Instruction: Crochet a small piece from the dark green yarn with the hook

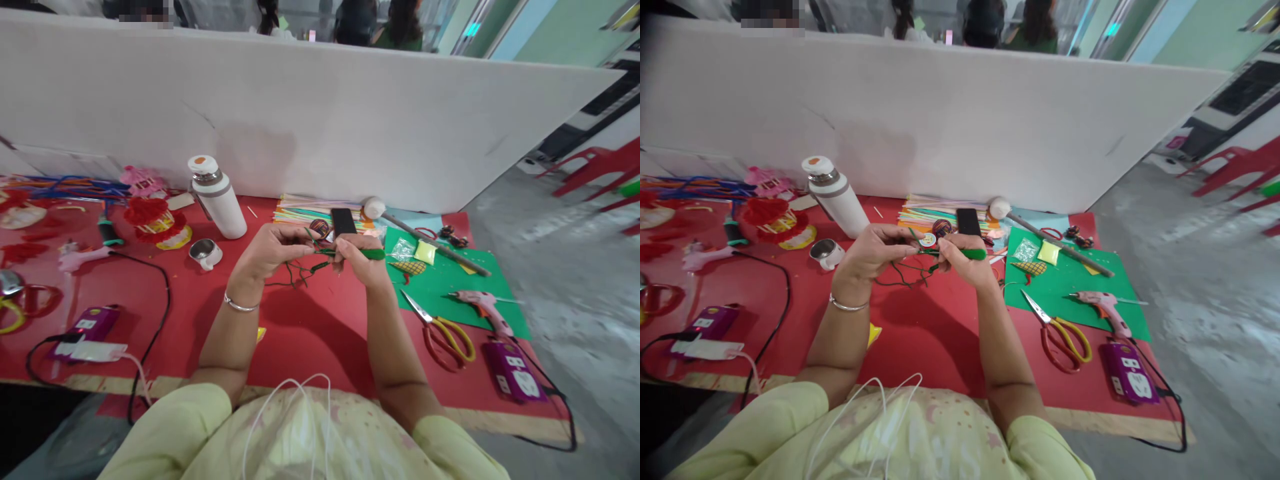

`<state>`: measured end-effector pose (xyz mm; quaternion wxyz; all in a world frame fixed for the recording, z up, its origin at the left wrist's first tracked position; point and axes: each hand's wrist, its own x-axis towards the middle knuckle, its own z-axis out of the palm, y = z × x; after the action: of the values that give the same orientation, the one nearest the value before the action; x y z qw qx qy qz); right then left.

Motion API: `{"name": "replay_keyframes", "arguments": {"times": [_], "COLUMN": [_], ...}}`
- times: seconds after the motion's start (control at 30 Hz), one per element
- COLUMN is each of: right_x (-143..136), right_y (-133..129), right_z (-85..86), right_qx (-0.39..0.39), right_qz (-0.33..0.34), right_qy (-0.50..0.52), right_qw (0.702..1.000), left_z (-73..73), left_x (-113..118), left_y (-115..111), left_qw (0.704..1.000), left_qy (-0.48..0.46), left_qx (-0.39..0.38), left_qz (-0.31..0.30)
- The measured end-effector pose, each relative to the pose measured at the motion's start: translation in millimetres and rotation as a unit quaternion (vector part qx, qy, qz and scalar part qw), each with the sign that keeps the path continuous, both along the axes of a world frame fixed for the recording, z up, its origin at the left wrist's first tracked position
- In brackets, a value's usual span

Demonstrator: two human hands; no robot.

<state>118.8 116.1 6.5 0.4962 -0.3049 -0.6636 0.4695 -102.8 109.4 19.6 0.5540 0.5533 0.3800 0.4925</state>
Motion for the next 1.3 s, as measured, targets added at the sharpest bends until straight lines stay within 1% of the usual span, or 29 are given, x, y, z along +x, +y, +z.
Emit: {"name": "replay_keyframes", "arguments": {"times": [0.1, 0.2, 0.3, 0.4, 0.5, 0.63, 0.7, 0.77, 0.87, 0.97, 1.13, 1.3], "right_x": [1.1, -2.3, -12.1, -24.5, -30.8, -24.5, -18.6, -12.9, -5.0, 2.4, 10.8, 16.0], "right_y": [-6.7, -10.9, -10.4, -7.4, -4.3, 0.4, 3.3, 5.8, 6.4, 1.7, -6.1, -7.8], "right_z": [7.6, 8.3, -0.3, -13.3, -23.3, -28.9, -29.6, -28.2, -20.9, -10.0, 1.5, 9.6], "right_qx": [0.076, 0.164, 0.242, 0.293, 0.304, 0.309, 0.313, 0.304, 0.278, 0.263, 0.270, 0.275], "right_qz": [-0.039, -0.090, -0.124, -0.152, -0.168, -0.126, -0.106, -0.092, -0.064, -0.049, -0.050, -0.031], "right_qy": [-0.065, -0.111, -0.135, -0.133, -0.102, -0.066, -0.047, -0.040, -0.046, -0.077, -0.130, -0.126], "right_qw": [0.994, 0.976, 0.953, 0.935, 0.932, 0.940, 0.942, 0.947, 0.957, 0.961, 0.953, 0.953], "left_z": [-0.1, 0.2, 0.8, 2.2, 3.6, 2.4, 0.7, -0.8, -1.6, -0.6, 2.4, 0.8], "left_x": [1.2, 4.3, 10.0, 15.5, 15.5, 5.6, 0.6, -2.2, -2.2, 0.1, 2.6, 0.0], "left_y": [-0.2, -0.6, -0.2, 0.7, 1.7, 4.3, 6.2, 8.0, 9.9, 10.5, 9.6, 9.7], "left_qw": [0.999, 0.997, 0.993, 0.989, 0.983, 0.979, 0.976, 0.973, 0.971, 0.971, 0.977, 0.980], "left_qy": [0.010, 0.016, -0.031, -0.113, -0.167, -0.176, -0.170, -0.169, -0.170, -0.164, -0.140, -0.126], "left_qx": [0.017, 0.042, 0.039, -0.013, -0.067, -0.099, -0.110, -0.117, -0.123, -0.132, -0.132, -0.129], "left_qz": [0.026, 0.070, 0.103, 0.092, 0.044, -0.038, -0.077, -0.103, -0.116, -0.112, -0.086, -0.082]}}
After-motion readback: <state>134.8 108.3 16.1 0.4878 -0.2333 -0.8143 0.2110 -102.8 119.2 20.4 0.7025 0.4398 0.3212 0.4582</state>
